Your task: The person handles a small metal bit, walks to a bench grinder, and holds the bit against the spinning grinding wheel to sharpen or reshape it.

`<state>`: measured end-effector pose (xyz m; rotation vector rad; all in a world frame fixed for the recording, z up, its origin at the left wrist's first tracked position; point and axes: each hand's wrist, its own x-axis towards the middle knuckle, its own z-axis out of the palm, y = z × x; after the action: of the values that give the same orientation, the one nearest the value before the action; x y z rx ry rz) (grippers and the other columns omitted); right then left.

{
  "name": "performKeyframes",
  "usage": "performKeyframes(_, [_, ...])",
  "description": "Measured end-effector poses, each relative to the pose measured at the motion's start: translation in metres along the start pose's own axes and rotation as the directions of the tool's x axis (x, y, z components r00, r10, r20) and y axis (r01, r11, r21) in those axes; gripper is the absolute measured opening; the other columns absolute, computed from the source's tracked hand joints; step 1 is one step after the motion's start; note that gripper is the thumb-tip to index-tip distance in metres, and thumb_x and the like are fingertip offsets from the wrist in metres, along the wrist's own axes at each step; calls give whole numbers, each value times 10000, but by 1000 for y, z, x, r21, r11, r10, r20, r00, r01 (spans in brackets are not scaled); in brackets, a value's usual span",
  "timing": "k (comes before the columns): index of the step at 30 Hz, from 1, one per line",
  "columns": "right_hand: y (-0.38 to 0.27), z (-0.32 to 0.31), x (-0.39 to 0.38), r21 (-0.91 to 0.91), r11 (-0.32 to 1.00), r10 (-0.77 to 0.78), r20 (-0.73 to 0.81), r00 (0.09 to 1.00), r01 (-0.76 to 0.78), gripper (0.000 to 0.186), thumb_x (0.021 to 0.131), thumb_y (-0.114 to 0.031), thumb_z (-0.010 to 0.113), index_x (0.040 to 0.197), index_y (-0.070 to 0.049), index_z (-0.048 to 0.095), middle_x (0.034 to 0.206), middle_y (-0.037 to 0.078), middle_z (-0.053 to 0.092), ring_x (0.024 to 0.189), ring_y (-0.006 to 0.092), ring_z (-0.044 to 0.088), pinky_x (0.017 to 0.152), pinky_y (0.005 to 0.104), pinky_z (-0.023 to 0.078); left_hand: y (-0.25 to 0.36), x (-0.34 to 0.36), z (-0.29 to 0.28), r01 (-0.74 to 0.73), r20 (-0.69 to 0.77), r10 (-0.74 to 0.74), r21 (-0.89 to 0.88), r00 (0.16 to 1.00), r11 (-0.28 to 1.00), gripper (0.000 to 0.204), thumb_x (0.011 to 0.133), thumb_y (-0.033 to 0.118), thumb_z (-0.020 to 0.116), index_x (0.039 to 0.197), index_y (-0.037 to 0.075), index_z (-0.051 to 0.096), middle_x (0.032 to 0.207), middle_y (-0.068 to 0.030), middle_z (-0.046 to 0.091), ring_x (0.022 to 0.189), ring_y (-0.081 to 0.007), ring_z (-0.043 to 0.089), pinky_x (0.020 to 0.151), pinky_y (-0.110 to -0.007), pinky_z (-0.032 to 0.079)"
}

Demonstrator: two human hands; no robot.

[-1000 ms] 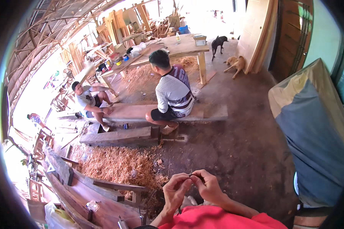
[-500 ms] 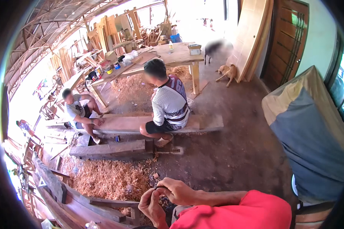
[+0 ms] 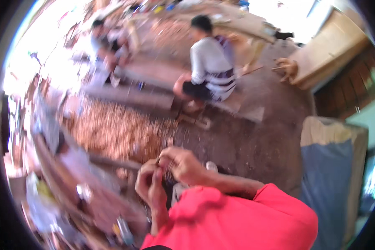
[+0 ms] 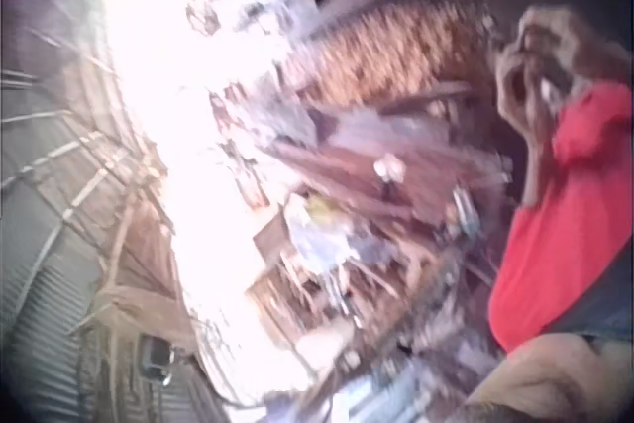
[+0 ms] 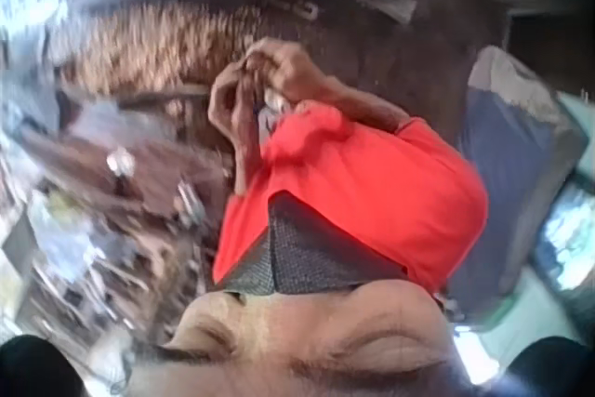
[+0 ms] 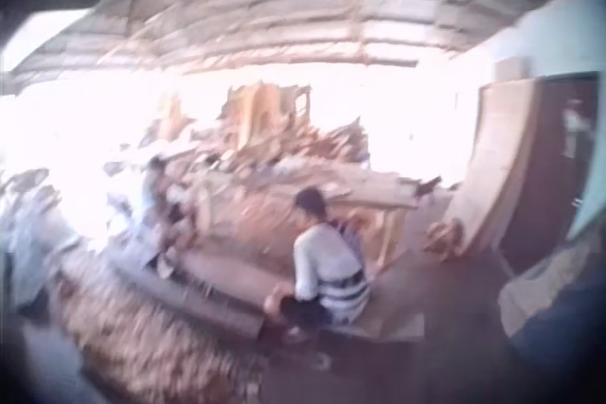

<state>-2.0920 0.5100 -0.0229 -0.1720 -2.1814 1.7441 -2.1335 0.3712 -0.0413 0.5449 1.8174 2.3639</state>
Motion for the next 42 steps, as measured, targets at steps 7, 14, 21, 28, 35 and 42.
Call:
performKeyframes(7, [26, 0, -7, 737, 156, 283, 605, 744, -658, 244, 1023, -230, 539, 1109, -12, 602, 822, -8, 552, 729, 94, 530, 693, 294, 487, -9, -3, -9, 284, 7, -291, -236, 957, 929, 213, 843, -18, 730, 1047, -33, 673, 1109, -78, 592, 949, -119, 578, 858, -255, 468])
performKeyframes(14, [50, 13, -15, 565, -58, 273, 802, 531, -823, 268, 1022, -259, 532, 1130, -21, 587, 845, 0, 555, 756, 111, 529, 710, 324, 482, -21, -32, -24, 286, -97, -340, -356, 935, 890, 239, 809, -29, 759, 1040, -30, 697, 1141, -101, 603, 917, -117, 570, 874, -287, 457])
performKeyframes(21, [43, 33, -8, 496, -77, 325, 832, 449, -865, 259, 1024, -253, 532, 1127, -22, 588, 841, -8, 546, 738, 98, 501, 689, 309, 461, -29, -40, -41, 271, -168, -381, -456, 909, 848, 241, 804, -32, 763, 1036, -35, 695, 1133, -102, 602, 951, -133, 576, 837, -272, 464])
performKeyframes(28, [38, 54, -4, 515, 163, 385, 752, 534, -842, 238, 1012, -226, 560, 1091, -5, 599, 854, 8, 559, 744, 104, 518, 691, 292, 469, -23, -38, -60, 238, -174, -385, -542, 906, 806, 240, 802, -63, 745, 1036, -47, 695, 1162, -126, 595, 972, -155, 606, 790, -258, 535])
performKeyframes(35, [36, 58, 6, 443, 458, 363, 699, 617, -771, 227, 986, -205, 613, 1042, 14, 630, 805, 11, 583, 737, 88, 553, 680, 253, 480, -20, -30, -73, 204, -124, -337, -589, 933, 782, 231, 797, -85, 735, 1020, -28, 712, 1172, -134, 597, 1029, -183, 611, 809, -275, 547])
performKeyframes(42, [34, 62, 10, 412, 566, 360, 656, 664, -714, 236, 976, -190, 628, 1074, 22, 659, 836, 22, 626, 751, 86, 572, 667, 237, 477, -21, -26, -83, 210, -71, -297, -552, 952, 807, 257, 770, -92, 758, 1008, -3, 721, 1162, -125, 607, 1074, -196, 597, 935, -331, 509])
